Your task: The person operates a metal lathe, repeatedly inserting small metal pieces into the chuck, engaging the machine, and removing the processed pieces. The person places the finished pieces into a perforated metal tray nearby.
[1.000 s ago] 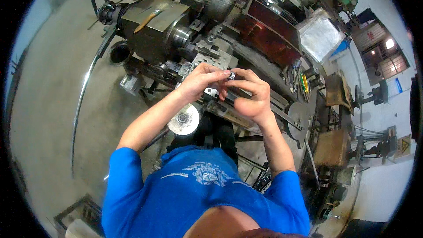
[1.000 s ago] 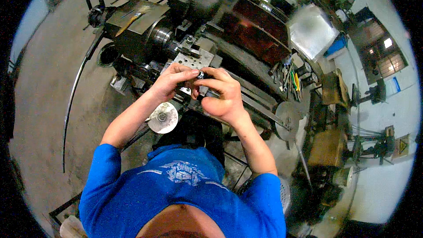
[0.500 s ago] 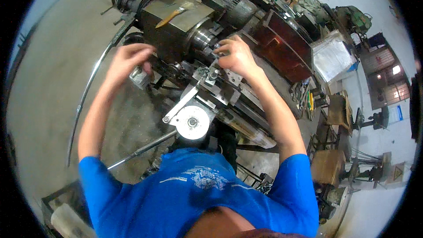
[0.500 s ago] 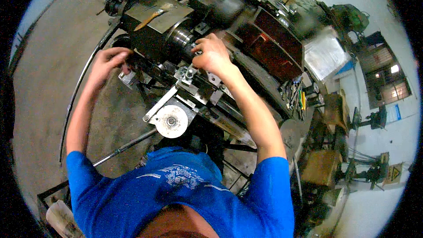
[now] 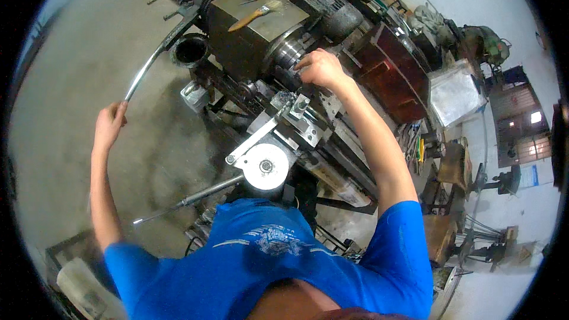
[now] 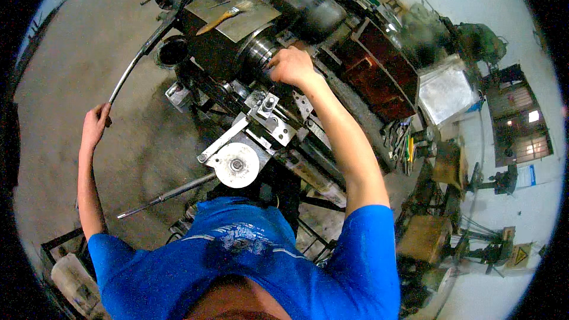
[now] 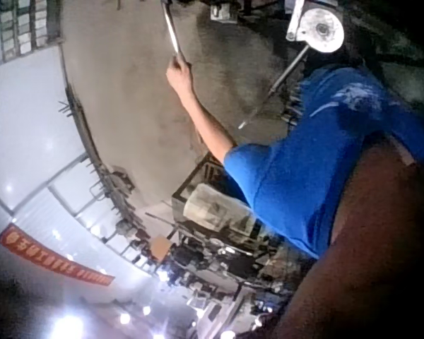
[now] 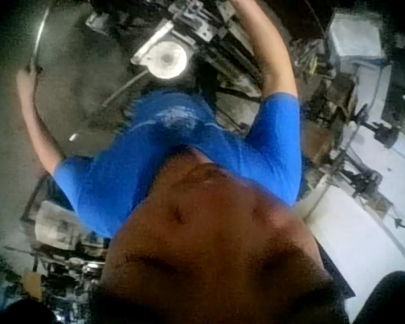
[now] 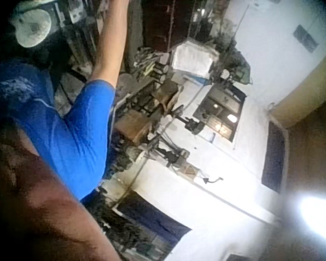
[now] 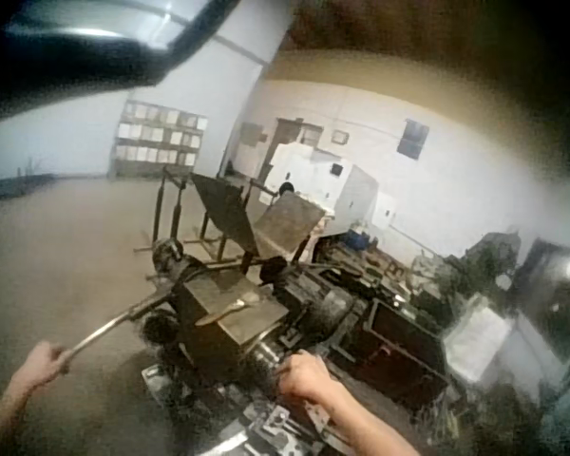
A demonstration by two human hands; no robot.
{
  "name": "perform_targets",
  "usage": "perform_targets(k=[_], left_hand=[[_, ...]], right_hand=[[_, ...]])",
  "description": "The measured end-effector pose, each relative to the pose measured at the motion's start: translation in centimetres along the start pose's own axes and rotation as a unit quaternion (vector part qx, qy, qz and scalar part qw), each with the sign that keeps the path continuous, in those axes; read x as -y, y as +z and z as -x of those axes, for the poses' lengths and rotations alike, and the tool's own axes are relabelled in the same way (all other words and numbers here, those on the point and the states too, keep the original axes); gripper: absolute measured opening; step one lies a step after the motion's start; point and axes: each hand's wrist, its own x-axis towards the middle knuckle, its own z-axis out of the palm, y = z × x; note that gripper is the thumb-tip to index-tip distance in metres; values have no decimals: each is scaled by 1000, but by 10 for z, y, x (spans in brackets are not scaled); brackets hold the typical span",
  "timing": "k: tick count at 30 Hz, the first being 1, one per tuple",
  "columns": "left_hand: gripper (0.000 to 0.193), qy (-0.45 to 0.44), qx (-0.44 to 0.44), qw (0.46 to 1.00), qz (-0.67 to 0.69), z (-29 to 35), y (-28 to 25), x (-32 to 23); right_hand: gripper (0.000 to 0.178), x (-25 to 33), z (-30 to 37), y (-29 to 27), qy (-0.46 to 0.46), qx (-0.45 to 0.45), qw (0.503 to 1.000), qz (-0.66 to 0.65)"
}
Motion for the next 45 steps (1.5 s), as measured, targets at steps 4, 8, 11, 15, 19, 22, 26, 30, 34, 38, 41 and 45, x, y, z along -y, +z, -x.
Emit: perform_targets(k=[4,8,11,15,19,22,26,30,34,38,41,45], left_hand=[[30,31,-1,990,-135,-5,1,-3],[22,96,-69,963,-244,-12,9,1],[15,106,-66,936,-330,-35,12,14],[4,152,-91,886,-428,-100,-21,58],[5,238,-157,846,-450,-152,-43,92],[4,224,-119,857,-448,-169,-40,100],[5,128,-97,896,-414,-172,-37,97],[6,199,-100,912,-344,-175,-22,67],[8,195,-91,883,-418,-190,-36,64],[9,190,-83,886,-414,-212,-14,83],[19,129,-84,895,-418,-207,-20,62],[25,243,-285,913,-159,-172,21,17]], right_hand=[[35,6,-2,-4,25,12,999,-24],[30,14,-6,-12,33,46,998,-29],[28,7,-8,-5,44,61,997,-13],[28,10,0,-7,36,18,999,-21],[29,10,-3,-5,49,4,998,-28],[30,7,-5,-3,41,11,999,-31],[28,14,0,-8,-1,-45,999,-4],[30,-11,38,-24,-36,-180,980,-81],[27,-26,137,-38,41,-269,956,-112],[28,-44,250,-39,232,-219,940,-124],[26,-55,304,-26,377,-234,883,-155],[29,-57,359,-6,395,-269,870,-124]])
